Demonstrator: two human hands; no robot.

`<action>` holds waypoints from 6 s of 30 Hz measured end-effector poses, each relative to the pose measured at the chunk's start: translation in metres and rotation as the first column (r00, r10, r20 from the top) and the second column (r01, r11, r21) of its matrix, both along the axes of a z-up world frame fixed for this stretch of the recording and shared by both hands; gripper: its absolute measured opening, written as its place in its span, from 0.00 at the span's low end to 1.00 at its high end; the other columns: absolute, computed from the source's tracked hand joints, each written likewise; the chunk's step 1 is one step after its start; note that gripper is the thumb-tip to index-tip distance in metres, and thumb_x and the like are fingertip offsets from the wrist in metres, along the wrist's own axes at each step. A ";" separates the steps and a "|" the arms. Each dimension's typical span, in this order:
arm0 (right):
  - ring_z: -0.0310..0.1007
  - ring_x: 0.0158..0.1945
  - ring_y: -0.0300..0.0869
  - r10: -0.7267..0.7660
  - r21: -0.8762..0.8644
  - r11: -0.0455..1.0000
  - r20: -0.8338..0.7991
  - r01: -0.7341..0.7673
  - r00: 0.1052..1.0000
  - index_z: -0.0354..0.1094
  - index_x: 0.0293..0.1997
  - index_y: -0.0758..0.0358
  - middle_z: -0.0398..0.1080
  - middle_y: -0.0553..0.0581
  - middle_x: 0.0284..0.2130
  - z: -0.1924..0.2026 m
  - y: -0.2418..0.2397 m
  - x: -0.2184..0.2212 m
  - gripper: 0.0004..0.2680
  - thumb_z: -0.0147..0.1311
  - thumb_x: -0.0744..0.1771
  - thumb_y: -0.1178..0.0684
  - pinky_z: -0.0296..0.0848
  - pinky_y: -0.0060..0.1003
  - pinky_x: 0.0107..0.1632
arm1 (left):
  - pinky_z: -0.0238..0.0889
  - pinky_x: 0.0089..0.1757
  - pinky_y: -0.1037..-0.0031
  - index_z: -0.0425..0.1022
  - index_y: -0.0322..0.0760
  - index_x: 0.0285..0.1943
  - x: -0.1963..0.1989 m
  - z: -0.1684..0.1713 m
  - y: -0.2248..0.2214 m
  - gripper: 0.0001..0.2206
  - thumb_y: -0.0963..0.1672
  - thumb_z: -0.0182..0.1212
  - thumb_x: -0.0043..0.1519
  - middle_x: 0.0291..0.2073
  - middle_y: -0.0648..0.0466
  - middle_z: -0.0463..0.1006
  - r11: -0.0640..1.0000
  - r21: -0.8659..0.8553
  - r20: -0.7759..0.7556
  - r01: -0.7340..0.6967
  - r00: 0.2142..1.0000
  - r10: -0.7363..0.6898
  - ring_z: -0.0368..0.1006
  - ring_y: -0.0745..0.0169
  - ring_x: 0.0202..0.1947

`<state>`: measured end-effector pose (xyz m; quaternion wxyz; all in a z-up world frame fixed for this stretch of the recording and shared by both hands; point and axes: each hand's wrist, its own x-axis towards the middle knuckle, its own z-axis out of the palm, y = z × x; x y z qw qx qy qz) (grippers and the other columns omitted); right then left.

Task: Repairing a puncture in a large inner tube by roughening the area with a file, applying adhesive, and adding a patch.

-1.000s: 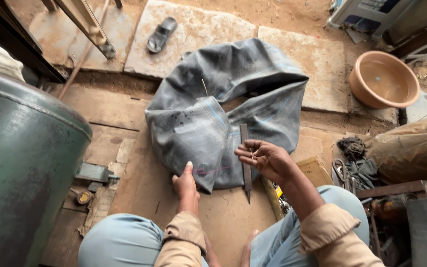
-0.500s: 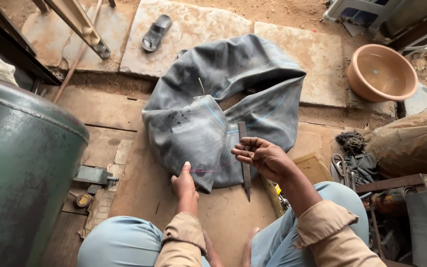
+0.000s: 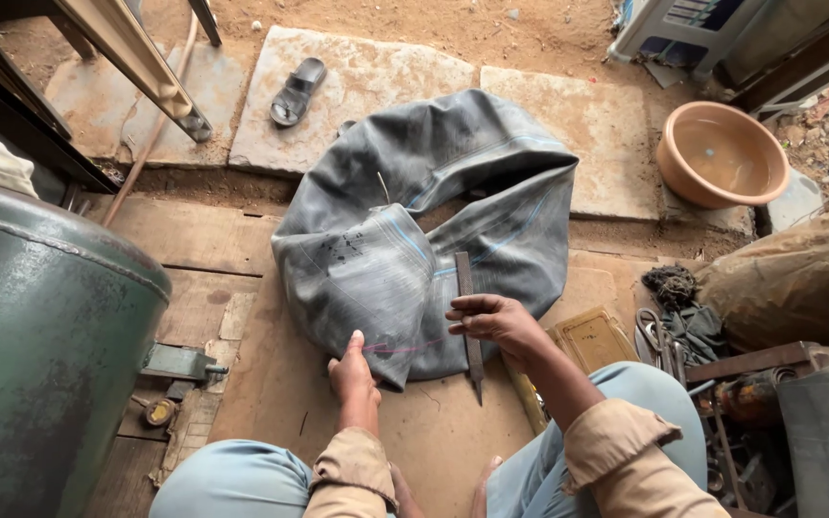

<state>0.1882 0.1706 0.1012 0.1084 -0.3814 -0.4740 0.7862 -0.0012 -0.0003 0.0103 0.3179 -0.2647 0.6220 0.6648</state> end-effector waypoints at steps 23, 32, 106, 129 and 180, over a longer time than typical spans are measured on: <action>0.80 0.52 0.52 0.248 0.031 0.968 0.002 -0.248 0.969 0.60 0.64 0.80 0.75 0.71 0.52 0.007 0.010 0.016 0.21 0.55 0.63 0.68 0.77 0.38 0.58 | 0.69 0.28 0.76 0.78 0.31 0.47 -0.048 0.039 -0.016 0.07 0.39 0.61 0.62 0.24 0.55 0.75 0.943 0.276 -0.330 0.186 0.940 -0.089 0.70 0.68 0.22; 0.84 0.34 0.41 0.516 0.308 0.587 0.570 -0.749 0.639 0.75 0.46 0.69 0.81 0.59 0.31 0.001 -0.036 -0.002 0.09 0.55 0.63 0.62 0.81 0.35 0.41 | 0.65 0.25 0.79 0.79 0.31 0.46 -0.045 0.039 -0.017 0.07 0.39 0.64 0.60 0.28 0.57 0.76 0.935 0.204 -0.416 0.291 0.890 -0.187 0.65 0.73 0.20; 0.72 0.34 0.34 -0.038 0.186 0.982 0.286 -0.017 0.957 0.72 0.40 0.64 0.74 0.51 0.30 -0.162 -0.087 -0.069 0.06 0.60 0.67 0.53 0.72 0.32 0.40 | 0.64 0.29 0.66 0.80 0.30 0.25 -0.083 0.055 0.002 0.17 0.50 0.75 0.51 0.20 0.50 0.77 0.334 -0.442 -0.109 0.832 0.320 -0.941 0.69 0.62 0.23; 0.76 0.34 0.35 -0.072 0.306 0.952 0.301 -0.025 0.951 0.70 0.40 0.65 0.75 0.52 0.31 -0.172 -0.096 -0.072 0.06 0.56 0.69 0.52 0.74 0.32 0.39 | 0.62 0.28 0.66 0.79 0.29 0.23 -0.086 0.039 0.001 0.19 0.50 0.75 0.51 0.19 0.51 0.75 0.388 -0.409 -0.162 0.826 0.352 -0.922 0.66 0.64 0.22; 0.72 0.34 0.35 0.171 0.075 0.980 0.149 -0.183 0.974 0.72 0.41 0.66 0.74 0.51 0.31 -0.212 -0.085 -0.078 0.05 0.58 0.68 0.54 0.73 0.32 0.42 | 0.63 0.27 0.66 0.79 0.26 0.26 -0.091 0.030 -0.004 0.19 0.50 0.74 0.52 0.19 0.52 0.75 0.420 -0.412 -0.228 0.808 0.355 -0.907 0.66 0.64 0.20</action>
